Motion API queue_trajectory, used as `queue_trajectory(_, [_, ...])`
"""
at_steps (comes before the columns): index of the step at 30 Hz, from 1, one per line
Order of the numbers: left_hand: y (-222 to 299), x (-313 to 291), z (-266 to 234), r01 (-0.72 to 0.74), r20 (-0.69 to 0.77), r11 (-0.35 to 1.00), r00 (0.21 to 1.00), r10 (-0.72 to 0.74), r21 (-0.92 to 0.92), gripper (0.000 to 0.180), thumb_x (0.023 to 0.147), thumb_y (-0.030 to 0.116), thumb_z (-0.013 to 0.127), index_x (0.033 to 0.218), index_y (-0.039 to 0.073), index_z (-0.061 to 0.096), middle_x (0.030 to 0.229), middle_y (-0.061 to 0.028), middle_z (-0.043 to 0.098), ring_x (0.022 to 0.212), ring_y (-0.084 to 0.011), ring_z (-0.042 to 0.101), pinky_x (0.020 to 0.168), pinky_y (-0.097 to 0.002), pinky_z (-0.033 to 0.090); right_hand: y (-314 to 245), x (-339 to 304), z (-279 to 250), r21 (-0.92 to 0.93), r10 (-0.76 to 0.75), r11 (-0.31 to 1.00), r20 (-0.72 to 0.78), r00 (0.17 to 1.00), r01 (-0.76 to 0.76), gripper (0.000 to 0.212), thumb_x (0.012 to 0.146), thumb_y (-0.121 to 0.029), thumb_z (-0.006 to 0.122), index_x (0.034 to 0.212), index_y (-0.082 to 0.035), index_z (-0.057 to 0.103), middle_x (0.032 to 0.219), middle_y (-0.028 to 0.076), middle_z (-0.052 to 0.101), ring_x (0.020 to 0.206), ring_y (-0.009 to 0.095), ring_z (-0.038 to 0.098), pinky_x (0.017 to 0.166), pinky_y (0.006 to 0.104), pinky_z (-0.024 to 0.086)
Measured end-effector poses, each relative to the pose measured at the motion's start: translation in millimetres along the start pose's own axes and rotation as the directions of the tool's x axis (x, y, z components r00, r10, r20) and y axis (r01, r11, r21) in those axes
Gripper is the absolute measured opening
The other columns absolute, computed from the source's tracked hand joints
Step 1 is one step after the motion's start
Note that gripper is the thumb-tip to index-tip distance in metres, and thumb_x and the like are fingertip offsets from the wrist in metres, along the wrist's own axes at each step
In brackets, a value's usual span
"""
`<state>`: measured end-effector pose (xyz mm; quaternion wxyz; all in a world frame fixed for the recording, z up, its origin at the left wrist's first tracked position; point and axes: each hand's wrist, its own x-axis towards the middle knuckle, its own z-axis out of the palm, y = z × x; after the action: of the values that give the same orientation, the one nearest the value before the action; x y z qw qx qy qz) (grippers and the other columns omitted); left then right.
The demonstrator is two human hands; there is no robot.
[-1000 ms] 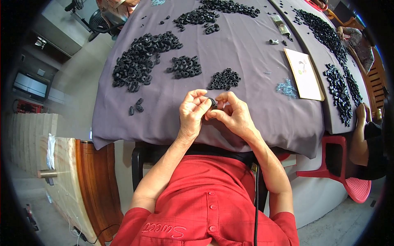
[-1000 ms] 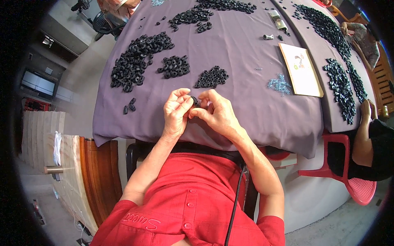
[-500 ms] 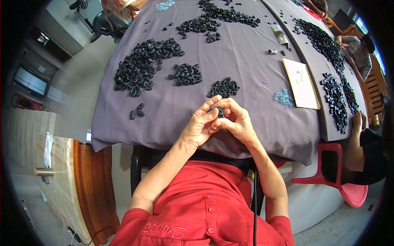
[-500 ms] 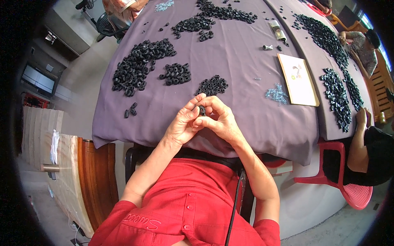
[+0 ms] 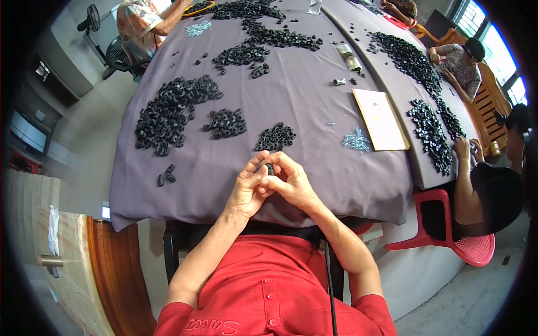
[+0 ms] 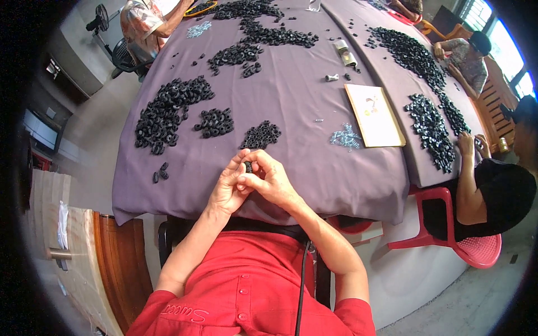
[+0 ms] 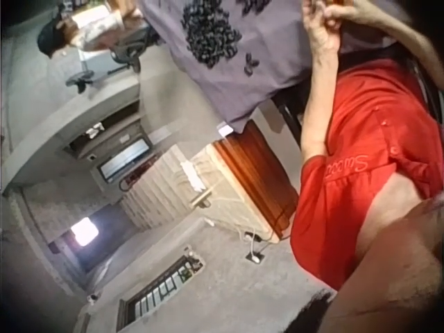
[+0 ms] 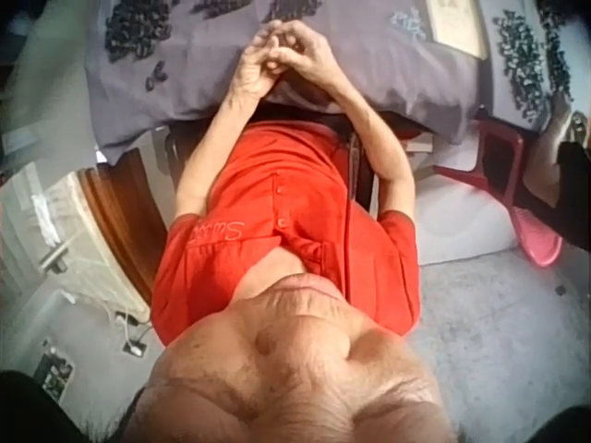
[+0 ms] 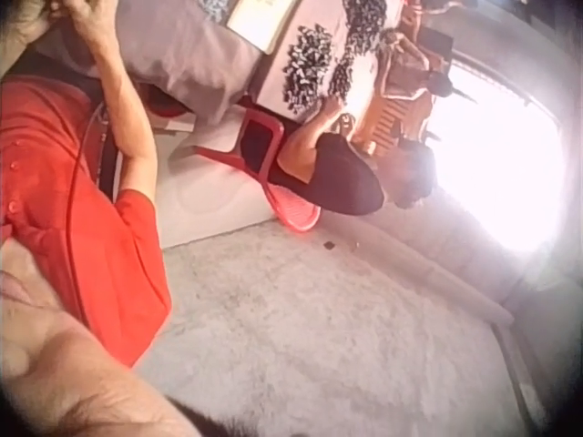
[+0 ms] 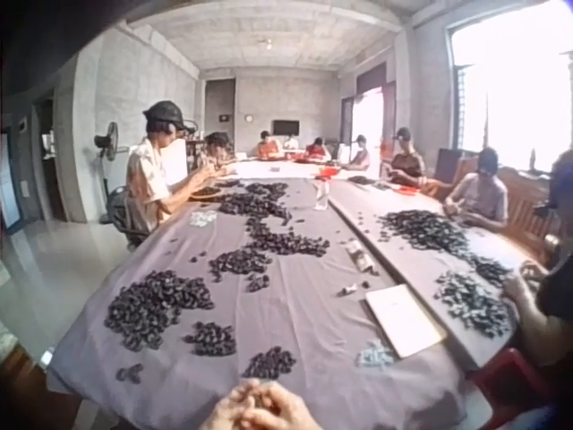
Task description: The person picks up a black plastic component and a small metal pin by hand, then presses the pin into the component. They place the assembled piece back onto the table and repeat the process with other components and pins.
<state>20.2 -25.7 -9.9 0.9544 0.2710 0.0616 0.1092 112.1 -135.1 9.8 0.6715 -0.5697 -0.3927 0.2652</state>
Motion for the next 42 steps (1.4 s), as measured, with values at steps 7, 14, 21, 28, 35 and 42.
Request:
queue_trajectory(7, [-1,-3,3,0.018,-0.038,1.0,0.999,-0.019,-0.019,0.026,0.087,0.016,0.061,0.112,0.011,0.056,0.087,-0.0037,0.061,0.062,-0.0083,0.054,0.055,-0.0214,0.044,-23,6,-38,-0.394,-0.141,0.911,-0.024,0.99,0.12,0.035,0.078,-0.013,0.067,0.111,-0.004,0.058,0.096,0.01,0.059,0.072,0.016,0.057,0.064,0.0286,0.048])
queue_trajectory(14, [2,-11,0,-0.011,-0.106,0.998,0.994,0.018,0.064,0.009,0.087,0.01,0.06,0.094,0.006,0.061,0.08,-0.0077,0.061,0.056,-0.0098,0.052,0.051,-0.0206,0.042,9,52,-105,-0.955,-0.387,0.289,-0.185,0.903,-0.072,0.022,0.076,-0.003,0.058,0.098,-0.001,0.058,0.099,0.016,0.052,0.091,0.033,0.056,0.076,0.0402,0.047])
queue_trajectory(21, [56,-38,15,-0.29,0.234,0.035,0.834,0.5,0.956,0.012,0.076,0.007,0.068,0.087,0.004,0.062,0.076,-0.0054,0.057,0.062,-0.0155,0.055,0.058,-0.0286,0.045,26,57,-138,-0.963,-0.288,0.125,-0.265,0.92,-0.238,0.009,0.083,-0.005,0.048,0.083,0.0,0.055,0.087,0.019,0.052,0.08,0.037,0.054,0.07,0.0445,0.046])
queue_trajectory(28, [137,-77,-43,0.059,0.332,-0.45,0.589,0.736,0.891,0.012,0.073,0.007,0.068,0.085,0.006,0.065,0.084,-0.0071,0.062,0.081,-0.0256,0.058,0.072,-0.0343,0.046,22,41,-111,-0.937,-0.34,0.328,-0.233,0.911,-0.118,0.014,0.082,-0.006,0.058,0.089,-0.001,0.048,0.084,0.018,0.054,0.079,0.036,0.054,0.069,0.0428,0.044])
queue_trajectory(35, [145,-82,-88,0.062,0.307,-0.44,0.63,0.714,0.896,0.013,0.076,0.009,0.065,0.088,0.004,0.064,0.095,-0.0083,0.065,0.09,-0.0251,0.06,0.08,-0.0356,0.045,16,24,-85,-0.82,-0.383,0.57,-0.324,0.865,-0.055,0.011,0.079,-0.002,0.059,0.085,0.0,0.05,0.077,0.017,0.054,0.071,0.033,0.055,0.066,0.0378,0.045])
queue_trajectory(42, [141,-83,-76,0.07,0.346,-0.535,0.692,0.634,0.842,0.016,0.073,0.009,0.068,0.087,0.005,0.064,0.088,-0.0053,0.063,0.087,-0.024,0.057,0.08,-0.0361,0.042,13,24,-84,-0.779,-0.402,0.627,-0.349,0.846,-0.023,0.01,0.078,-0.004,0.061,0.083,0.0,0.054,0.075,0.014,0.055,0.067,0.029,0.055,0.063,0.0351,0.045])
